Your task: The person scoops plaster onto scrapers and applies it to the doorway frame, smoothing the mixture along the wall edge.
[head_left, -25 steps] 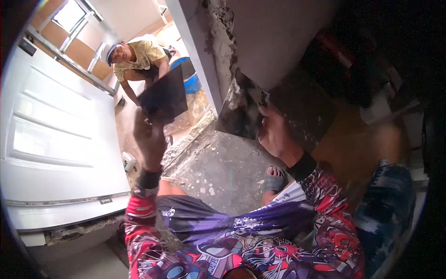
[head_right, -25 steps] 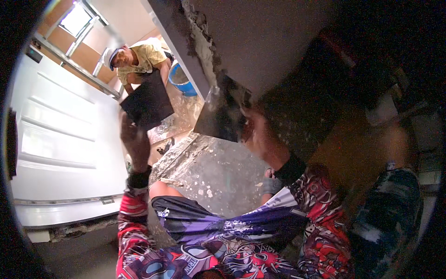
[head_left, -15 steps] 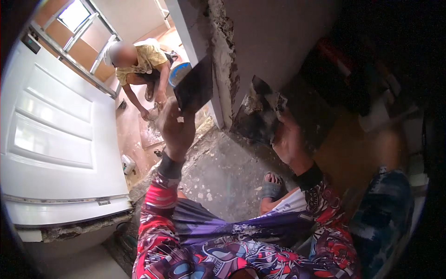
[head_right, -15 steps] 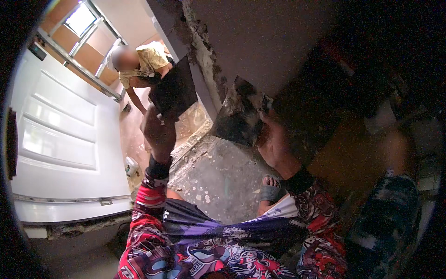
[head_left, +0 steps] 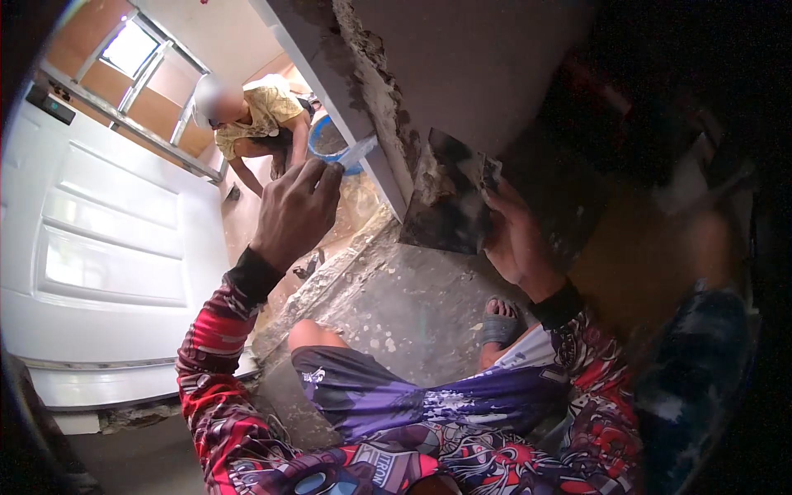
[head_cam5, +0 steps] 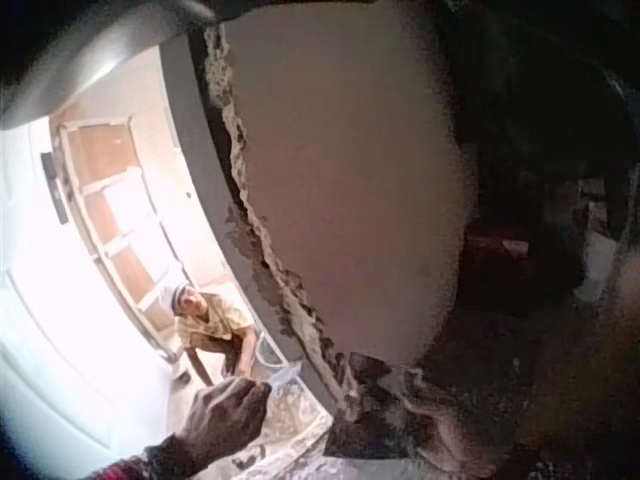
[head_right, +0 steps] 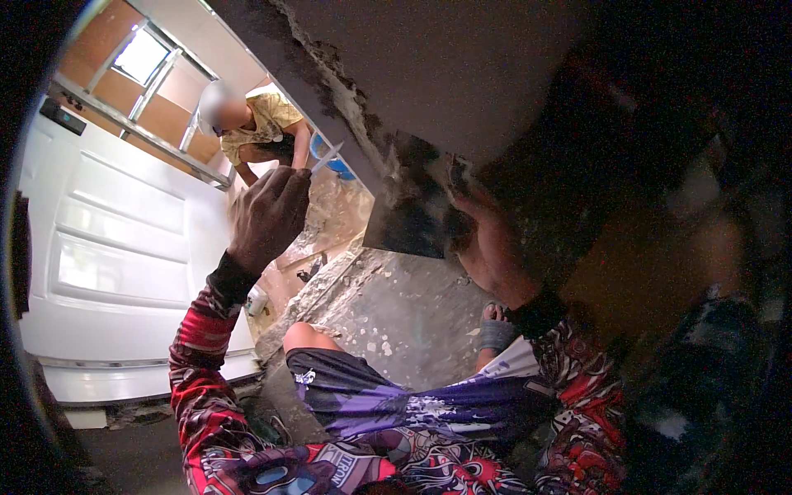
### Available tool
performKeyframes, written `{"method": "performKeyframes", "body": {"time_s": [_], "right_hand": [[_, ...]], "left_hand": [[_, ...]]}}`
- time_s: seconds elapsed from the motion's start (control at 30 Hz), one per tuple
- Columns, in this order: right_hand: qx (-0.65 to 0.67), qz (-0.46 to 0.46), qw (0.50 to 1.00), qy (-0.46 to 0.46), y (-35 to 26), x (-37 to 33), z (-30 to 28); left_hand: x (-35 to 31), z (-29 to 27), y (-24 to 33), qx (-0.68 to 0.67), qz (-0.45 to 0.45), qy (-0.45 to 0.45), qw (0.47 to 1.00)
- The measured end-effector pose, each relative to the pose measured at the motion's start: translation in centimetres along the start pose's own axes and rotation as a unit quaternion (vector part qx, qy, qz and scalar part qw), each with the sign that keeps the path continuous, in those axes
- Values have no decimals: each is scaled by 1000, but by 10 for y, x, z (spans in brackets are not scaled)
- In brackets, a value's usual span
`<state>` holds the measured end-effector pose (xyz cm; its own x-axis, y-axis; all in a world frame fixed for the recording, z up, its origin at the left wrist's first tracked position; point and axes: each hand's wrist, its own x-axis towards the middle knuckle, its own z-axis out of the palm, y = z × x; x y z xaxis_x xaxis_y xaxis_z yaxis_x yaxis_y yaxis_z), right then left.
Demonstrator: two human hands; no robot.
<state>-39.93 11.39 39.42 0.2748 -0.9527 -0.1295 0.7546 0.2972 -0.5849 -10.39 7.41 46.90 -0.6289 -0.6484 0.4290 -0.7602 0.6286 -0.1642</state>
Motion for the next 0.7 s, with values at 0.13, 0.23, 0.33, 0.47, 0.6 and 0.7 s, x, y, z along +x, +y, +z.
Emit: {"method": "performKeyframes", "body": {"time_s": [0.13, 0.23, 0.33, 0.47, 0.6, 0.7], "right_hand": [[0, 0, 1000, 23, -2, -3, 6], [12, 2, 999, 31, 0, -2, 4], [0, 6, 999, 44, 0, -1, -1], [-29, 26, 997, 61, 0, -2, 4], [-8, 38, 999, 28, -3, -3, -1], [-4, 29, 998, 50, -2, -2, -1]], "left_hand": [[13, 10, -5, -13, -38, 10, 999], [20, 7, -11, -28, -46, 17, 998], [31, 0, -12, -34, -42, 54, 997], [38, -12, -12, -34, -52, 53, 997], [44, -26, -13, 5, -34, 49, 998], [50, -37, -19, 36, -11, 62, 997]]}}
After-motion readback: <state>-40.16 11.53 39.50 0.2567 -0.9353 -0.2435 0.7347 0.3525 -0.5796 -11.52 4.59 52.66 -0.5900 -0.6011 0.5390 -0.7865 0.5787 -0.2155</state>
